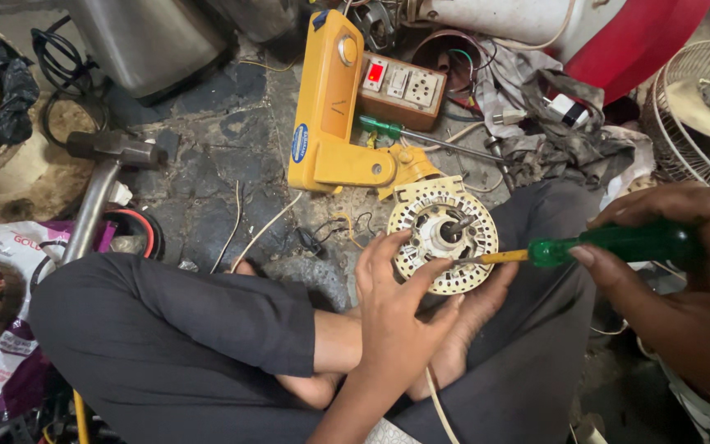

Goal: The person sits on the floor of a cluttered repair workshop and repairs a fan motor. They handle a small motor part, wind wire using a yellow winding machine, then hold a fan stator in their lap and use a screwdriver to work on it.

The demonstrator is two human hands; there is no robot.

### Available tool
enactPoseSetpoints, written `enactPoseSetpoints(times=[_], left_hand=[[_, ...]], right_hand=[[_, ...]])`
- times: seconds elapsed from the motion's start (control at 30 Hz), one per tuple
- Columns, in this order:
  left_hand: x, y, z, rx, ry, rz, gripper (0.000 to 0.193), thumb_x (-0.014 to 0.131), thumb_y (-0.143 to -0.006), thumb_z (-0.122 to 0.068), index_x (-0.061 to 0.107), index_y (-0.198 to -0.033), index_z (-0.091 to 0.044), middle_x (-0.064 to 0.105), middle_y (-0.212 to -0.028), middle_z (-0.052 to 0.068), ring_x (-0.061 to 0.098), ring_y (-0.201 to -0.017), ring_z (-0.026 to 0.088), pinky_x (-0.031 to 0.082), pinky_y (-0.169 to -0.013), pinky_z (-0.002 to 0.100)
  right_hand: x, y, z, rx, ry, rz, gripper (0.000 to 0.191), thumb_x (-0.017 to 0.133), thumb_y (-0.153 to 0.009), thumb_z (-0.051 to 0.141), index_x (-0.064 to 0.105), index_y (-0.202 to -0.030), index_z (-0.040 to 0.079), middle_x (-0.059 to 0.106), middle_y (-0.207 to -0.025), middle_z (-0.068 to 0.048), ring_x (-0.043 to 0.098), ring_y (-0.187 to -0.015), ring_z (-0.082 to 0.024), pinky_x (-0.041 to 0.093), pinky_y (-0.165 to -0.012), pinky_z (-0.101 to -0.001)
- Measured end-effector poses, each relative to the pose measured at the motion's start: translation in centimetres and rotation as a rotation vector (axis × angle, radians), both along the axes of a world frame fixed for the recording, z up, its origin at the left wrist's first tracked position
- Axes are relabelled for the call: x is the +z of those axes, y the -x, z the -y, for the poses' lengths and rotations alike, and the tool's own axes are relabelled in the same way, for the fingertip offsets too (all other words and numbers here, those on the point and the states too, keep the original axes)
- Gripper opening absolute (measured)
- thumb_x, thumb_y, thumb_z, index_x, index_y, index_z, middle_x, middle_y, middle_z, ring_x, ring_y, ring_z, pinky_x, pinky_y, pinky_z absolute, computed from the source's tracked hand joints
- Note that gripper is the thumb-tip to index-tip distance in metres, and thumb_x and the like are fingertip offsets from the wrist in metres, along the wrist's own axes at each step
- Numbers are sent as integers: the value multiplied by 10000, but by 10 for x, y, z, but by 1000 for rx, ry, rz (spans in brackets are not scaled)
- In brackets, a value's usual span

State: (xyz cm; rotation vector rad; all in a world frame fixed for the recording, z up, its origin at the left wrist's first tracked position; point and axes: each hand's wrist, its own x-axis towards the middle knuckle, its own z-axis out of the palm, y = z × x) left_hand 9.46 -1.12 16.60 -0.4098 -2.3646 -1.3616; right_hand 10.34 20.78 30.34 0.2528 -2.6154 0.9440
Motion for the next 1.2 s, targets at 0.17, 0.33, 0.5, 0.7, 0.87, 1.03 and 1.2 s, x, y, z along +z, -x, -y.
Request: enactPoseSetpoints(times=[0.17, 0.33, 0.5, 0.7, 0.87, 1.03, 1.2], left_hand=[[1, 0, -1, 3, -9, 8, 414, 872, -710, -218, 764, -1105, -162, 471, -1455, 180, 370, -1407, 452, 353, -1166, 561], [0, 0, -1, 6, -12, 17, 417, 871, -703, -211, 760, -1101, -156, 478, -1460, 165, 369, -1407, 450, 355, -1163, 558], [1, 0, -2, 17, -6, 18, 424, 870, -694, -218, 762, -1100, -163, 486, -1451, 152, 373, -1400, 449, 351, -1161, 558], [2, 0, -2, 19, 6, 23, 426, 868, -688, -223, 766, -1099, -174, 489, -1447, 146, 374, -1398, 447, 343, -1161, 562], [2, 1, -2, 15, 4, 24, 433, 869, -681, -224, 762, -1097, -170, 490, -1441, 147, 373, -1397, 448, 339, -1156, 566], [2, 1, -1, 12, 5, 27, 434, 868, -682, -225, 759, -1099, -171, 495, -1440, 144, 376, -1398, 447, 340, -1159, 563], [3, 1, 0, 8, 6, 34, 435, 867, -682, -221, 758, -1100, -167, 496, -1436, 143, 372, -1400, 449, 332, -1160, 566]], right_hand=[[5, 2, 3, 10, -26, -7, 497, 752, -843, -41, 417, -1210, -26, 630, -1102, -217, 714, -1011, -272, 603, -833, -354], [20, 8, 6, 127, -177, 31, 469, 781, -807, 17, 473, -1160, -10, 673, -1035, -181, 757, -891, -233, 608, -733, -329], [30, 16, 11, 220, -243, -1, 456, 796, -805, 62, 487, -1131, -21, 698, -979, -163, 768, -880, -217, 606, -729, -320], [30, 15, 21, 164, -219, -16, 438, 795, -819, 44, 489, -1123, -29, 678, -1014, -180, 751, -883, -222, 596, -743, -324], [27, 14, 23, 63, -125, 34, 432, 780, -839, 36, 472, -1134, -30, 658, -1044, -168, 729, -898, -211, 582, -756, -314], [27, 15, 20, 74, -196, 21, 428, 788, -825, 32, 492, -1124, -40, 673, -1027, -174, 735, -904, -226, 588, -764, -337], [32, 20, 24, 1, -206, 128, 421, 800, -832, 57, 541, -1153, -29, 700, -1000, -156, 755, -886, -227, 623, -665, -334]])
